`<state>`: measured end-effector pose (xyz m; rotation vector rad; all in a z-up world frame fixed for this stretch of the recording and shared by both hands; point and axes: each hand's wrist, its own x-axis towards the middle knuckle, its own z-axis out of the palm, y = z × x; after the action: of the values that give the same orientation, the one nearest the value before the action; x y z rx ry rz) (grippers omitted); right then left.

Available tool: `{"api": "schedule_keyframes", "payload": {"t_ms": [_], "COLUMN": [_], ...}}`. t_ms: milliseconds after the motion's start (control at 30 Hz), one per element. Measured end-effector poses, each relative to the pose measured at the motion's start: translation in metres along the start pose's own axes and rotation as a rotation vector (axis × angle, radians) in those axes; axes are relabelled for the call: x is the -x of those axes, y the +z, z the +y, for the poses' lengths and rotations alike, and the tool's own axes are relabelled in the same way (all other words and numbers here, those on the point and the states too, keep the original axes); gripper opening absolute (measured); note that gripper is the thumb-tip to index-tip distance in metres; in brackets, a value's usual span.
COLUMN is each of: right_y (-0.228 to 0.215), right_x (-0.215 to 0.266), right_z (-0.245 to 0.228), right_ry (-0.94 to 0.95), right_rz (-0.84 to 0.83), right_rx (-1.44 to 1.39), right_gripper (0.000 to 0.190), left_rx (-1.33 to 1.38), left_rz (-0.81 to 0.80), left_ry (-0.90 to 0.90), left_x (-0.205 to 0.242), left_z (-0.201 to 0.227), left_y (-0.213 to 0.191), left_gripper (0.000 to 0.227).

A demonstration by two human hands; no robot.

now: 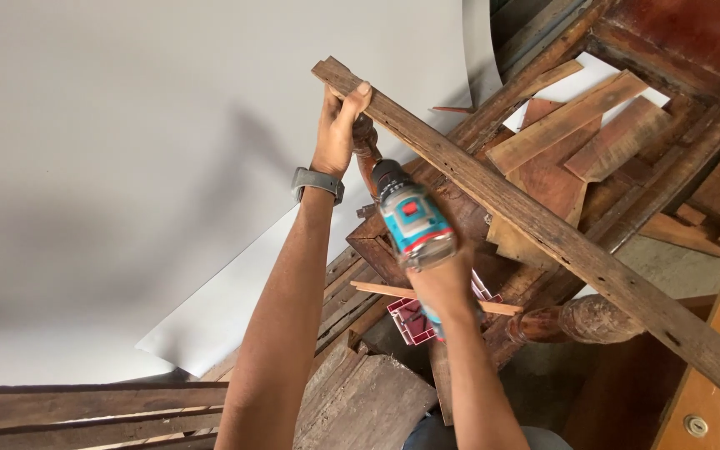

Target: Using a cordless power drill to create holes in a wooden furniture frame.

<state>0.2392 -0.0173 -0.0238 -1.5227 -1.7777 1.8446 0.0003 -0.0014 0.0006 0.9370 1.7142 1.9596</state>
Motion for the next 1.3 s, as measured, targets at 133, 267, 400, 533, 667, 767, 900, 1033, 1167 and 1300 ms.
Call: {"api": "schedule_keyframes", "payload": {"t_ms": [133,267,400,533,667,767,900,1033,1167,1300], "right_y": [-0.024,-0.043,-0.040,-0.001,0.041,0.068,0.089,0.059,0.021,-0.004], "right_x": [-0.028,-0.054,-0.076,-0.103,-0.107,-0.105,-0.067,-0.016,0.007,-0.003], "right_z": [0.003,0.007,0.031,0.079,0.111,0.137,0.125,0.054,0.005,-0.005], "right_ry": [-0.292,-0.115,-0.093,-0.208,-0.358,-0.433,-0.373,-0.264,-0.301,-0.155], "right_rz": [0.055,-0.058,-0.144,-0.296,-0.345,-0.375,-0.047,0.020,-0.020,0.039], "right_rx": [-0.216,-0.650,-0.724,-0.947,-1.018,-0.919,-0.714,-0.297,-0.172,0.033], "right_gripper": [0.056,0.009,0.005,0.054,0.036,0.025,0.046,0.075,0.090,0.112], "left_rx": [0.004,0.019,-0.019,0.017,-0.020,0.014,0.028,0.027,0.072,0.040], "left_rz": [-0.026,-0.039,-0.034,-0.037,-0.003,0.001,0.005,0.005,-0.001,0.014], "left_ry": [0.075,0.075,0.065,0.076,0.054,-0.008,-0.013,-0.017,-0.073,-0.068], "left_x": [-0.002,-0.002,-0.003,-0.004,-0.002,0.000,0.000,0.001,0.004,0.002], "left_z": [-0.005,-0.007,-0.006,-0.011,-0.006,0.001,0.001,0.002,0.010,0.005], "left_y": [-0.002,-0.002,-0.002,-0.004,-0.003,-0.001,0.001,0.002,0.004,0.000], "left_gripper": [0.029,0.028,0.033,0.028,0.029,0.029,0.033,0.030,0.034,0.033]}}
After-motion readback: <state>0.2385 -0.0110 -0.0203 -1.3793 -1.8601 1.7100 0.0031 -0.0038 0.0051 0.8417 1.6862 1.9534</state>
